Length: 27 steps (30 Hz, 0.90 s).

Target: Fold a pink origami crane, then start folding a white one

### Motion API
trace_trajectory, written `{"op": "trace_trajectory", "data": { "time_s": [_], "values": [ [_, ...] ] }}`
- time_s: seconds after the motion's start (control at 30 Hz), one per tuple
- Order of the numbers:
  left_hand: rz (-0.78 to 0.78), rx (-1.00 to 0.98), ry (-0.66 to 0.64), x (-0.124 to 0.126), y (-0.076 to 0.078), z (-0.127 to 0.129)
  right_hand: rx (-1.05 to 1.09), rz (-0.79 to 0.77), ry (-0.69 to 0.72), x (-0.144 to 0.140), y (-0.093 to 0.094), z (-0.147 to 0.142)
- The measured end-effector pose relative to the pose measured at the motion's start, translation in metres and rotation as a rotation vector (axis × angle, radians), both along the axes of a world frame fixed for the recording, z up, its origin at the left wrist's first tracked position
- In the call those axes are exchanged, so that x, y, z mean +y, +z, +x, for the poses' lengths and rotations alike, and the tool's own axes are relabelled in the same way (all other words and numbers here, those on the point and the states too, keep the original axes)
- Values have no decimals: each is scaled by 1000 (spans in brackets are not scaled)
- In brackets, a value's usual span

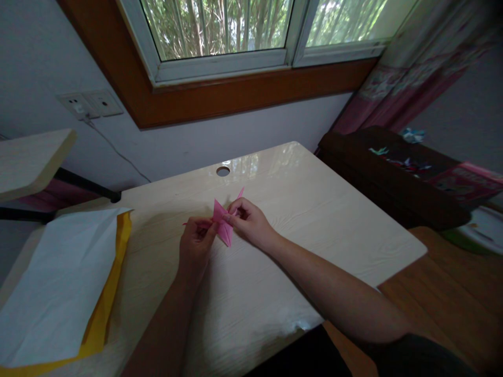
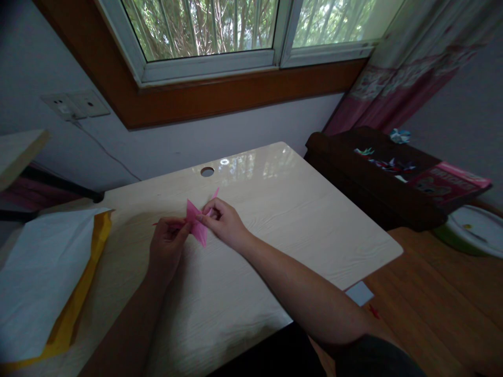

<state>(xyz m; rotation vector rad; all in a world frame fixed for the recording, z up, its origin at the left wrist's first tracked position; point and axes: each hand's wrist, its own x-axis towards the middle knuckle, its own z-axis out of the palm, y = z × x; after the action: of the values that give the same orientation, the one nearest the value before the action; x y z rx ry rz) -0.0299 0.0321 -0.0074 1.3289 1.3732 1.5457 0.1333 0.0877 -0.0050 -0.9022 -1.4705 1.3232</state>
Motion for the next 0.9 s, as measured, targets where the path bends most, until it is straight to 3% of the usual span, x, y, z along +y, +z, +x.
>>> {"op": "trace_trajectory", "data": {
  "time_s": [0.27, 0.5, 0.9],
  "values": [
    [12, 50, 18, 2, 3, 0, -4, 15, -30, 2, -3, -1],
    [-9, 59, 43, 2, 2, -2, 185, 9, 17, 4, -7, -5],
    [-50, 98, 82, 0, 4, -3, 295, -143, 43, 5, -1, -4]
  ]
}}
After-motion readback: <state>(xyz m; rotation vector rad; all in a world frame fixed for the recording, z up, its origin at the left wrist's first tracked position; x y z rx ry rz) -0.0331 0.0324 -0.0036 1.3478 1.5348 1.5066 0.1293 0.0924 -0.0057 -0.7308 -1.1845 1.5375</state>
